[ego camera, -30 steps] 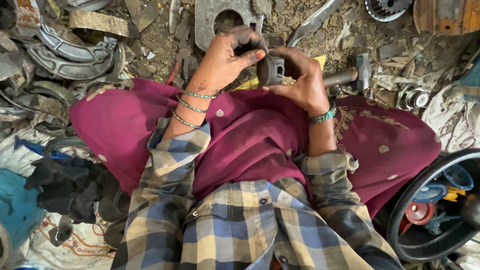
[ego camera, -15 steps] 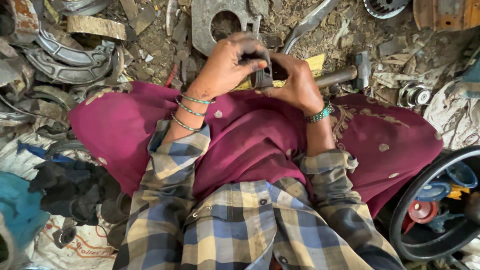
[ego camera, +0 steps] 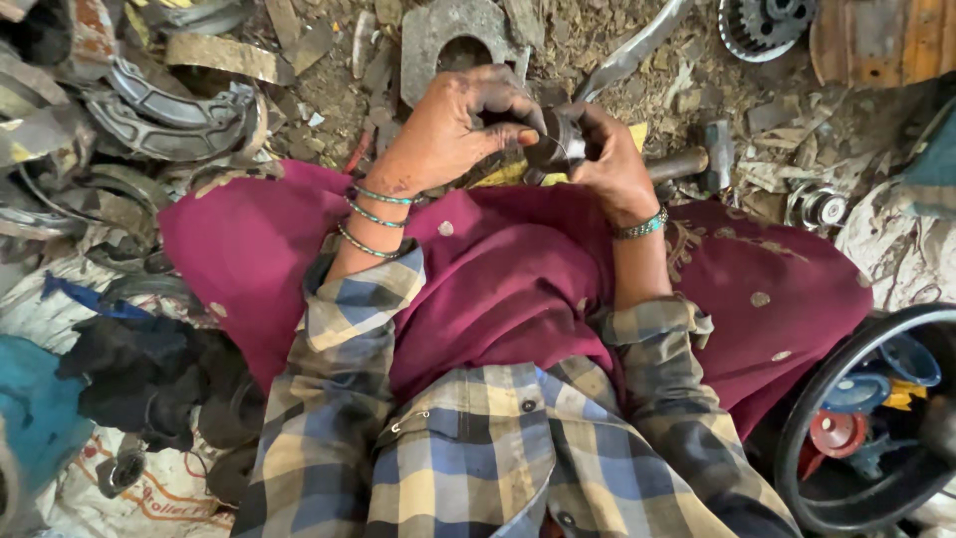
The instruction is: The person sits on the ground and uses a hammer and a metal rod to strike a small metal part placed on a larger metal base. They repeatedly inspect the part, rotate it, and strike it with the hammer.
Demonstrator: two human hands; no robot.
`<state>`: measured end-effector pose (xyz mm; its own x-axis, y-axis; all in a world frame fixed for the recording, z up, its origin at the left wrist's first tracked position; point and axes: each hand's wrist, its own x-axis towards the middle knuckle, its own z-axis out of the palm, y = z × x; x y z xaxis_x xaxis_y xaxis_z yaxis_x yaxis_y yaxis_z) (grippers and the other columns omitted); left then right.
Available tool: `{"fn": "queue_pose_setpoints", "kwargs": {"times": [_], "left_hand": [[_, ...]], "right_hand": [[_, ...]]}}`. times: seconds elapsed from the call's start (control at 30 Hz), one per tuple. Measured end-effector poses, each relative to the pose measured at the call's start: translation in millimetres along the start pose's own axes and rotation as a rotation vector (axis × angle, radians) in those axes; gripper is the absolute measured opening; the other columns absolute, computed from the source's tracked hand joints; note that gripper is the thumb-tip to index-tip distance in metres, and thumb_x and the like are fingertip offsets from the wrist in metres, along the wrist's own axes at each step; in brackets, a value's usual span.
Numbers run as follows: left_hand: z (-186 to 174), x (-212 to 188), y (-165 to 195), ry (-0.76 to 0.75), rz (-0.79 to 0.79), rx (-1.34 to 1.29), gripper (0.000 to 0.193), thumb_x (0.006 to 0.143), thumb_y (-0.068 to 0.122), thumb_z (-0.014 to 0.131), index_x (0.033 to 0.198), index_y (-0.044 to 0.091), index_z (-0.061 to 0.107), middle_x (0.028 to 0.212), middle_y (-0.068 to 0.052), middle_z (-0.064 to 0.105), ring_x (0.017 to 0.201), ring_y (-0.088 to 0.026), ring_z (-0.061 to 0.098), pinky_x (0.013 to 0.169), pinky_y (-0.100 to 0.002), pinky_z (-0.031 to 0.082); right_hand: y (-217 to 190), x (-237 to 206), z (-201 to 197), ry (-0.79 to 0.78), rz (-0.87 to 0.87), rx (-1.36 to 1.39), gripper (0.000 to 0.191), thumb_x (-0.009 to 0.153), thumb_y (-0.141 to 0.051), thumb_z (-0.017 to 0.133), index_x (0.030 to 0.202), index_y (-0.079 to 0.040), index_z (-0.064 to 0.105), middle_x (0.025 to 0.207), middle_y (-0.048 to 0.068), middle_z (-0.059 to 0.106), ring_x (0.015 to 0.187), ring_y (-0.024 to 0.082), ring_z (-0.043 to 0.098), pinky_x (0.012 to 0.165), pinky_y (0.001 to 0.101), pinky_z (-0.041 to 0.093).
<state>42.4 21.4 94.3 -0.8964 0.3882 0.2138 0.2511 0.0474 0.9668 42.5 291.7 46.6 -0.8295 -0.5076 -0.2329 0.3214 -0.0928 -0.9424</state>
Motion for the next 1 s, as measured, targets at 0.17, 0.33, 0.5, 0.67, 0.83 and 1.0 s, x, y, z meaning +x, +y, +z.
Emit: {"fn": "queue_pose_setpoints", "kwargs": {"times": [0.17,0.33,0.5,0.67,0.83,1.0], "left_hand": [[7,-1,3,0.025,0.132,0.102,0.019,0.090,0.008,0.084,0.106,0.007,0.075,0.102,-0.006,0.070,0.097,-0.021,0.069,0.086,-0.033,0.056],[24,-5,-13,0.113,0.268,0.530,0.021,0.088,0.014,0.082,0.109,0.012,0.079,0.109,-0.007,0.072,0.105,-0.026,0.069,0.088,-0.034,0.057],[35,-8,-17,0.208,0.194,0.624,0.030,0.089,0.011,0.077,0.119,0.015,0.076,0.124,-0.008,0.067,0.111,-0.026,0.067,0.093,-0.033,0.057],[41,-7,-11,0.100,0.317,0.772,0.027,0.091,0.005,0.072,0.116,0.016,0.074,0.125,-0.004,0.066,0.116,-0.025,0.067,0.098,-0.032,0.060],[68,-11,-41,-0.008,0.373,0.660,0.021,0.094,0.010,0.071,0.115,0.013,0.075,0.120,-0.006,0.068,0.104,-0.025,0.069,0.088,-0.032,0.061],[24,7,-16,0.226,0.096,0.580,0.020,0.097,0.026,0.069,0.104,0.009,0.076,0.104,-0.010,0.072,0.090,-0.024,0.072,0.084,-0.033,0.061]], "right_hand": [[19,-1,-1,0.070,-0.050,0.264,0.075,0.082,-0.045,0.091,0.134,0.000,0.059,0.127,0.009,0.069,0.116,0.021,0.071,0.105,0.0368,0.058],[37,12,-2,0.232,0.038,0.395,0.055,0.098,-0.040,0.076,0.130,0.002,0.061,0.113,0.012,0.072,0.099,0.024,0.074,0.089,0.0386,0.061],[40,6,-3,0.255,-0.043,0.103,0.040,0.102,-0.038,0.066,0.118,-0.002,0.063,0.100,0.010,0.074,0.087,0.019,0.071,0.081,0.0354,0.061],[53,3,-8,0.210,0.179,-0.144,0.039,0.105,-0.038,0.063,0.118,-0.001,0.069,0.094,0.003,0.065,0.076,0.012,0.059,0.064,0.0273,0.047],[67,12,-15,0.268,0.101,-0.097,0.048,0.094,-0.044,0.071,0.119,-0.004,0.066,0.096,0.002,0.066,0.078,0.010,0.060,0.063,0.0244,0.049],[47,11,-13,0.580,0.128,-0.099,0.051,0.099,-0.054,0.066,0.114,-0.006,0.069,0.086,0.003,0.065,0.066,0.009,0.055,0.055,0.0241,0.045]]}}
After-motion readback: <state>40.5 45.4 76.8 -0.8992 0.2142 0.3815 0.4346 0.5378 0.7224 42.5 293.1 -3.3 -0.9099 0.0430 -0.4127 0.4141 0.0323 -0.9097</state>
